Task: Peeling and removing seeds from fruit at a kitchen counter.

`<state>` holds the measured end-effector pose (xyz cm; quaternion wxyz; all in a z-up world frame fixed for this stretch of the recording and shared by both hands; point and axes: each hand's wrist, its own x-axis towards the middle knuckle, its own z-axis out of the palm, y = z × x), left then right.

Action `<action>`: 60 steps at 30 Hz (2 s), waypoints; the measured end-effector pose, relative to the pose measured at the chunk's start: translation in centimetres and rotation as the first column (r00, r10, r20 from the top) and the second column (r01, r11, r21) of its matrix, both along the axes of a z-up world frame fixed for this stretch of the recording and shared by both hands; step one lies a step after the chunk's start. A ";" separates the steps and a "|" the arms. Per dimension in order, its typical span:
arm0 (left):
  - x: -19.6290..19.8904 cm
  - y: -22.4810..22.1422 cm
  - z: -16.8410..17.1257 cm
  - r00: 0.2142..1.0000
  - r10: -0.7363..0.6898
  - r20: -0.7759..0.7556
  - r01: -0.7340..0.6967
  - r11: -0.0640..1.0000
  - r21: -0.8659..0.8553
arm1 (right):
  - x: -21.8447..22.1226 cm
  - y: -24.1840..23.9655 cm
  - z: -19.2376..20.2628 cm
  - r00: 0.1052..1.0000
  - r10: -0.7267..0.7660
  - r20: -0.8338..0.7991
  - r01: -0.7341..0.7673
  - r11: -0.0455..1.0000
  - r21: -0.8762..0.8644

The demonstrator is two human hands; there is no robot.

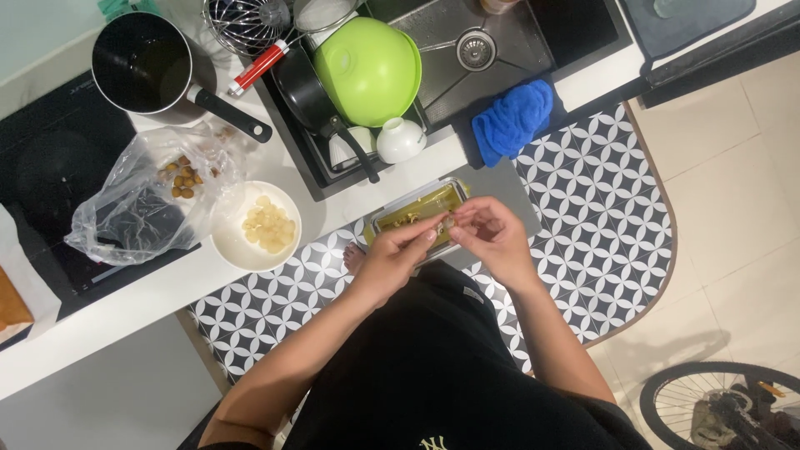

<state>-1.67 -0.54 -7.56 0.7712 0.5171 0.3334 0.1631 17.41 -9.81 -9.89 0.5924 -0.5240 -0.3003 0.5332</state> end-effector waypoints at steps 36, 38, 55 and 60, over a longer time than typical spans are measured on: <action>-0.7 0.4 2.2 0.924 0.073 -0.376 0.172 0.799 0.576 | -2.5 1.2 -1.0 0.894 -0.095 0.437 0.053 0.993 0.107; -0.8 0.4 1.6 0.916 0.036 -0.399 0.197 0.826 0.528 | -1.9 1.1 -1.2 0.904 -0.052 0.424 0.027 0.998 0.065; -0.4 0.9 -8.6 0.725 -0.062 -0.686 0.421 0.828 0.370 | 0.5 0.0 -7.6 0.804 -0.158 -0.574 0.099 0.986 -0.133; 0.4 0.5 -3.2 0.899 -0.020 -0.437 0.169 0.937 0.304 | 1.2 -0.2 -3.2 0.850 -0.130 -0.510 0.080 0.990 -0.118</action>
